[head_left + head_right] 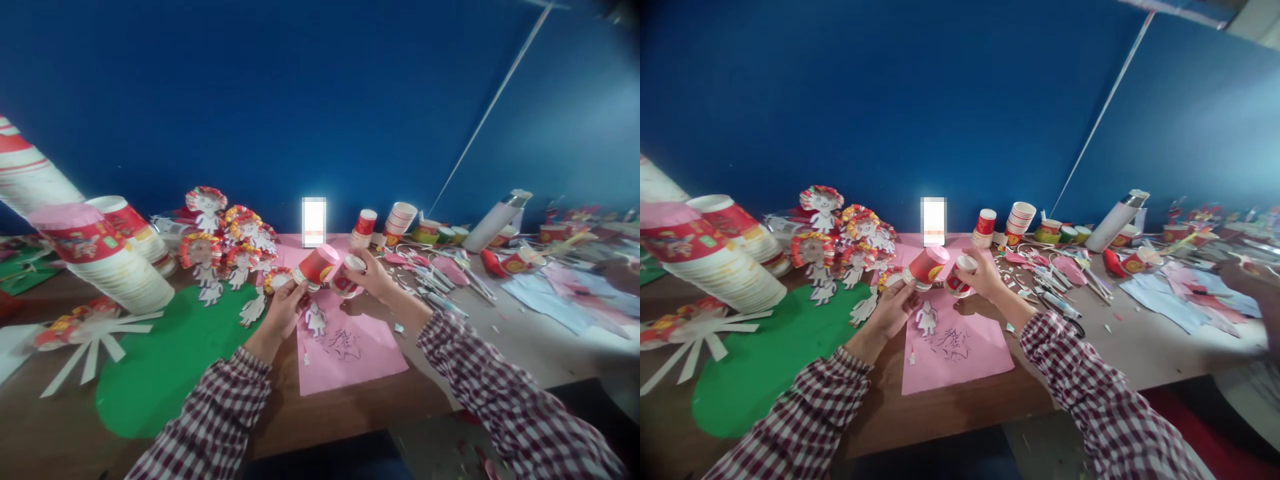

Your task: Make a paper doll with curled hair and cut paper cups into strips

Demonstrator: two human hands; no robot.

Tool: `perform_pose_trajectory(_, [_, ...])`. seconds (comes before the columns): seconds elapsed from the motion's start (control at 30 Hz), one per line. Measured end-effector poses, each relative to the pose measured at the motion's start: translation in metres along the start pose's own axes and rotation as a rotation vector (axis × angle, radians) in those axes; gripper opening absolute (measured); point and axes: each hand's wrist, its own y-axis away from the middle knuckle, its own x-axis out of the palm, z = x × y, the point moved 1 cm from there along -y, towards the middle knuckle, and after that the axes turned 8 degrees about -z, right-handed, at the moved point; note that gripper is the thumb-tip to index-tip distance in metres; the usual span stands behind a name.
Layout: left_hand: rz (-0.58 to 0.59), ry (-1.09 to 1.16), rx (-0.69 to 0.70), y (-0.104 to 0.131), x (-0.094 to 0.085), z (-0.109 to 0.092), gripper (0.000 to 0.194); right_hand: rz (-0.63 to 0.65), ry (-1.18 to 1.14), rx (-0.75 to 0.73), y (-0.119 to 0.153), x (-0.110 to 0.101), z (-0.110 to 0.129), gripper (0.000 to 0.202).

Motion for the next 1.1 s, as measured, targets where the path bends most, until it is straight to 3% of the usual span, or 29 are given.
perform_pose_trajectory(0.13, [0.000,0.016,-0.026,0.000,-0.001,0.001,0.034,0.134,0.185,-0.127,0.009,0.000,-0.004,0.049])
perform_pose_trajectory(0.33, [-0.001,0.048,-0.034,0.000,-0.002,0.000,0.033,0.188,0.337,-0.140,0.008,-0.002,-0.006,0.051])
perform_pose_trajectory(0.57, [0.005,0.065,-0.043,-0.001,-0.002,0.000,0.031,0.202,0.286,-0.076,0.005,-0.008,-0.014,0.054])
perform_pose_trajectory(0.73, [0.022,0.095,-0.063,0.000,-0.001,-0.001,0.031,0.298,0.248,-0.094,0.008,-0.009,0.000,0.070])
perform_pose_trajectory(0.83, [0.072,0.101,-0.070,0.002,0.001,-0.002,0.029,0.254,0.155,-0.109,0.009,-0.003,0.016,0.063])
perform_pose_trajectory(1.1, [0.134,0.093,-0.120,0.007,0.000,-0.002,0.023,0.329,-0.043,-0.129,0.015,0.023,0.033,0.055])
